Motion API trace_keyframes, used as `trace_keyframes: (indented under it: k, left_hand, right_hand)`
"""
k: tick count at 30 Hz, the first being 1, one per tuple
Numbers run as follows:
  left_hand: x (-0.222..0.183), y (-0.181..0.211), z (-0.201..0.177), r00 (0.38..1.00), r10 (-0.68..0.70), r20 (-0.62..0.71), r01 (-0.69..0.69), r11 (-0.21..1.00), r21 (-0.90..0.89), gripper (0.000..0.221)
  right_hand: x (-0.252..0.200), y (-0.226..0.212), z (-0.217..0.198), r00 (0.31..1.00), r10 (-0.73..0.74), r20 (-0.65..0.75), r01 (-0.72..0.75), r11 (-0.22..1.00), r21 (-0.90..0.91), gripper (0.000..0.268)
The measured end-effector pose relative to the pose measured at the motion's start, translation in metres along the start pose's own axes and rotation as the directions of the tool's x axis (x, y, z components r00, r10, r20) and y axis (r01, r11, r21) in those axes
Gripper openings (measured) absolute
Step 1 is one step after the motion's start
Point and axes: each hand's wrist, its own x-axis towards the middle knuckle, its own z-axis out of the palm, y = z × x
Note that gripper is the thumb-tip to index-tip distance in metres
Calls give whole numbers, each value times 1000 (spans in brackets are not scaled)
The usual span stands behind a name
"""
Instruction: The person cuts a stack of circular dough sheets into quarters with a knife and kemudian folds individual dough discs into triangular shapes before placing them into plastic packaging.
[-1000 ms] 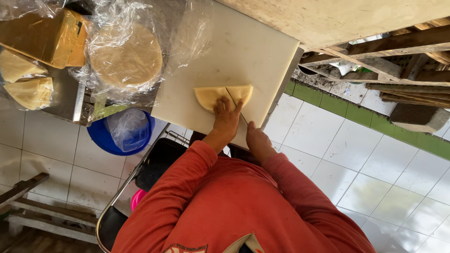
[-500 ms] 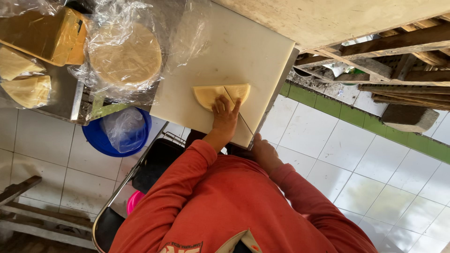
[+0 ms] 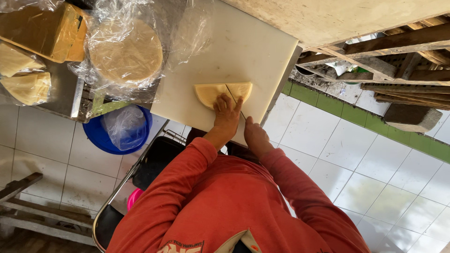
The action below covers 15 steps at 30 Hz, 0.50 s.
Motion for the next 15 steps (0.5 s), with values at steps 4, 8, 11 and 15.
trace_keyframes:
  k: [4,8,11,15]
  left_hand:
    - [0,1,6,999,-12,-44,12,1000,-2,98]
    - [4,4,10,997,-47,-57,44,998,-50,102]
    - [-1,1,12,995,-38,-94,32,997,-66,104]
    - [-2,-4,7,1000,7,-26,-7,1000,-19,107]
  right_hand:
    - [20,-7,1,998,-39,-50,40,999,21,19]
    - [42,-14,-3,989,-119,-89,124,990,60,25]
    - [42,-13,0,983,-148,-108,155,986,59,25]
    - [23,-1,6,991,-78,-112,80,997,13,18]
